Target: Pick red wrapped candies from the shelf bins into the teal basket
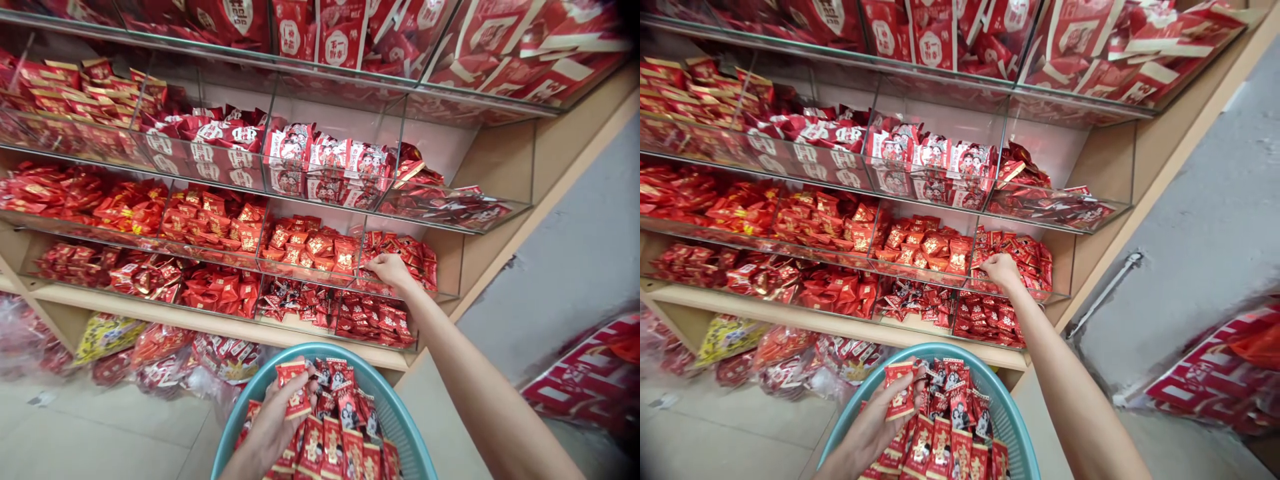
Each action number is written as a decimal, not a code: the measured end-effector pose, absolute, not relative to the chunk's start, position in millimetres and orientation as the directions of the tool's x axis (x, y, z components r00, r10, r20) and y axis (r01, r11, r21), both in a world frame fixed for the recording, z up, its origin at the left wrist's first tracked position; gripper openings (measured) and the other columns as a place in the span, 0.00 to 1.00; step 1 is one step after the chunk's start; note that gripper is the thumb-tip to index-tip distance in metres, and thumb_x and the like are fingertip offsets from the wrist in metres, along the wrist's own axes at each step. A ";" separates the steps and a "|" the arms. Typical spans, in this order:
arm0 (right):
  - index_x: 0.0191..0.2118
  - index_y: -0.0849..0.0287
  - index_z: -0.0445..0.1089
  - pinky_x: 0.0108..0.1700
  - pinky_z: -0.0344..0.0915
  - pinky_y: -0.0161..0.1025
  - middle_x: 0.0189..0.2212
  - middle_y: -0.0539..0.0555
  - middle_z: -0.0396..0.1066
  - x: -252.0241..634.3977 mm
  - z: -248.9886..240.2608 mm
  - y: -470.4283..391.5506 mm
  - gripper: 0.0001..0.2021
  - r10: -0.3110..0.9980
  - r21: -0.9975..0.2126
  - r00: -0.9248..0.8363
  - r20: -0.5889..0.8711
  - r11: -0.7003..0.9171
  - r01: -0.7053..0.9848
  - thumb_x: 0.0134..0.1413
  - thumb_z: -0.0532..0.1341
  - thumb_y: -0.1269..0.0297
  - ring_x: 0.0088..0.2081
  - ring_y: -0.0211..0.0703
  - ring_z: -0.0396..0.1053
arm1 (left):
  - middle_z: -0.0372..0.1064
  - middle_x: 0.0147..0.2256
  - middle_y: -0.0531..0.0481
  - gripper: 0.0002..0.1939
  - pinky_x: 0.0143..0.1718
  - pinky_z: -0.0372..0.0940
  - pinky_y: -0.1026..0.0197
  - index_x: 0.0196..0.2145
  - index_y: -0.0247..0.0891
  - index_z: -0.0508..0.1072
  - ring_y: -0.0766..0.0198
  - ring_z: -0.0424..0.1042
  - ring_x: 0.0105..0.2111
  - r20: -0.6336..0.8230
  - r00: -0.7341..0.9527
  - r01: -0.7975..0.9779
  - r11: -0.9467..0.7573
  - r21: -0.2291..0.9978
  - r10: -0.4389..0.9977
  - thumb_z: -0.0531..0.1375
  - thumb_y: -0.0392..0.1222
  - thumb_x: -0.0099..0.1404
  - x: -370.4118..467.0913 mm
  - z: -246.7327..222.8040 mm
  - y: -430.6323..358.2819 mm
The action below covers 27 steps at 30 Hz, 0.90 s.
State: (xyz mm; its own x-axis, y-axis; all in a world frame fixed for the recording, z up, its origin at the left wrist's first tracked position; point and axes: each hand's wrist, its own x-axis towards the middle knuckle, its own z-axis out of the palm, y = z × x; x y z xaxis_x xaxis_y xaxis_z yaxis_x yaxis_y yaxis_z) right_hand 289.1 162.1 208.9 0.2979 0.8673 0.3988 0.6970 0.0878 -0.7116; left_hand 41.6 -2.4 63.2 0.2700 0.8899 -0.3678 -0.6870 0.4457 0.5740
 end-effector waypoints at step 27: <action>0.30 0.60 0.66 0.31 0.58 0.35 0.25 0.48 0.65 209.6 64.3 27.8 0.15 0.876 -0.937 -0.475 -0.086 0.091 0.337 0.52 0.58 0.51 0.27 0.35 0.60 | 0.71 0.42 0.45 0.15 0.34 0.72 0.62 0.45 0.37 0.69 0.62 0.74 0.35 -0.416 0.034 -0.702 0.318 0.637 0.909 0.59 0.30 0.60 -30.1 49.9 3.0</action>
